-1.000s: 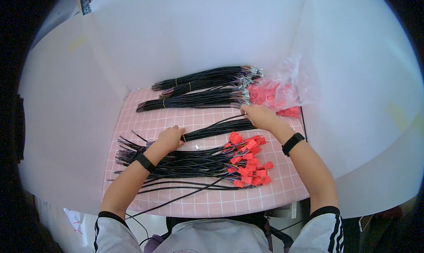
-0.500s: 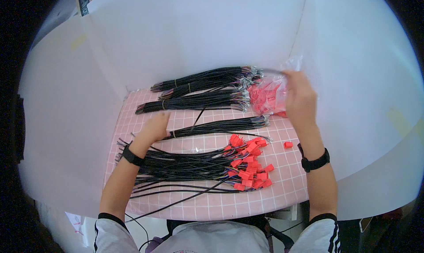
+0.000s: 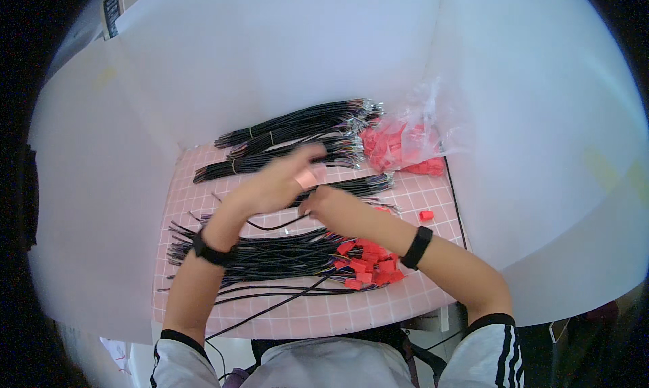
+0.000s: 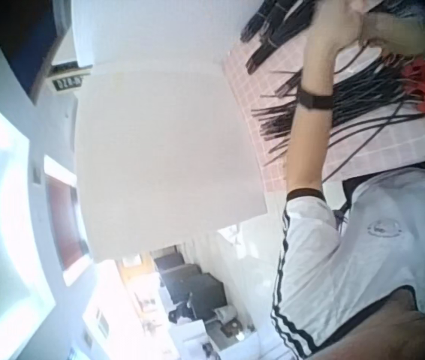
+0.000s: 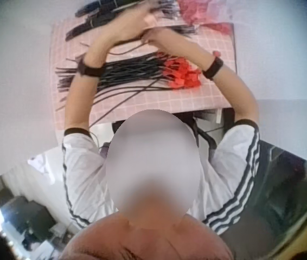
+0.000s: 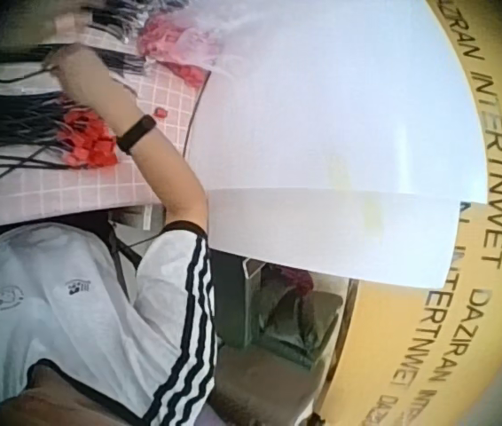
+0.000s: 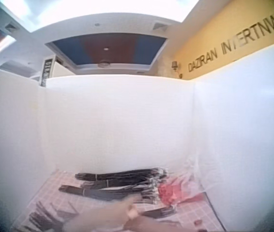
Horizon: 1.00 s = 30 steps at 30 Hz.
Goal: Assembling wire harnesses by inserting multiple wires into plastic connectors.
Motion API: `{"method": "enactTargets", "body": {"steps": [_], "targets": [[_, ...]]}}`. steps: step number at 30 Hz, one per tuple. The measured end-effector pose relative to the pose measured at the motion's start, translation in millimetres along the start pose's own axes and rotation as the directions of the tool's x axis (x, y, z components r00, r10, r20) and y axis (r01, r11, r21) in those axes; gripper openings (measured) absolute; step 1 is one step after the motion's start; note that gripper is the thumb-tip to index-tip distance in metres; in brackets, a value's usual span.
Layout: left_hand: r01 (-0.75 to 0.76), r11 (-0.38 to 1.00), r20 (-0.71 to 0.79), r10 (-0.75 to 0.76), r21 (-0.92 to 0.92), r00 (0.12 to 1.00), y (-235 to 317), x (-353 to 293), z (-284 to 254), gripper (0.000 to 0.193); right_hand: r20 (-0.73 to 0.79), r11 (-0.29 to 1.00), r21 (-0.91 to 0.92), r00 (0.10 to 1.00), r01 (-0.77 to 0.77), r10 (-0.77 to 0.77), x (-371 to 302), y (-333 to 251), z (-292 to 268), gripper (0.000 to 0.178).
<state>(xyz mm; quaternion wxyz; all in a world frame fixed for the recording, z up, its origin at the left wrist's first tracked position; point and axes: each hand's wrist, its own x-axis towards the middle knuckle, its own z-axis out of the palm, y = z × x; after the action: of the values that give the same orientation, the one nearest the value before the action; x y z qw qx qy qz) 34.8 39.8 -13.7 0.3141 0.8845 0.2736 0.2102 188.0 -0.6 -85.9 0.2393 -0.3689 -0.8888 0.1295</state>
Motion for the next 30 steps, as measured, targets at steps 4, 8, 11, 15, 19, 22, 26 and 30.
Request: {"method": "enactTargets", "body": {"steps": [4, 8, 11, 15, 19, 22, 26, 30], "targets": [[0.68, 0.498, 0.596, -0.345, -0.538, 0.725, -57, 15, 51, 0.053, 0.058, 0.961, -0.075, 0.963, 0.268, -0.264, -4, -10, 18, 0.018], [0.566, 0.419, 0.536, -0.199, -0.71, 0.82, -72, 15, 61, 0.054, 0.024, 0.973, 0.204, 0.993, 0.11, -0.118, -20, -3, -16, 0.014], [0.536, 0.582, 0.544, -0.183, -0.612, 0.819, -64, 9, 51, 0.05, 0.033, 0.896, 0.37, 0.967, -0.246, 0.252, -30, 15, -71, 0.01], [0.037, 0.986, 0.14, -0.014, -0.163, 0.99, -51, 1, 88, 0.021, 0.367, 0.779, -0.008, 0.722, -0.627, 0.586, -65, 59, -94, 0.013], [-0.248, 0.96, 0.04, 0.245, 0.133, 0.969, -22, -15, 109, 0.025, 0.354, 0.605, -0.662, 0.527, -0.443, 0.773, -97, 100, -63, 0.019], [-0.26, 0.892, 0.013, 0.275, 0.369, 0.961, -12, -19, 117, 0.029, 0.444, 0.513, -0.629, 0.272, -0.583, 0.854, -111, 128, -52, 0.02], [-0.181, 0.903, 0.026, 0.186, 0.388, 0.982, -15, -19, 120, 0.025, 0.453, 0.625, -0.524, 0.432, -0.579, 0.78, -103, 126, -56, 0.02], [-0.107, 0.936, 0.018, 0.108, 0.335, 0.994, -6, -22, 112, 0.024, 0.302, 0.699, -0.012, 0.664, -0.715, 0.684, -88, 93, -80, 0.019]]}}
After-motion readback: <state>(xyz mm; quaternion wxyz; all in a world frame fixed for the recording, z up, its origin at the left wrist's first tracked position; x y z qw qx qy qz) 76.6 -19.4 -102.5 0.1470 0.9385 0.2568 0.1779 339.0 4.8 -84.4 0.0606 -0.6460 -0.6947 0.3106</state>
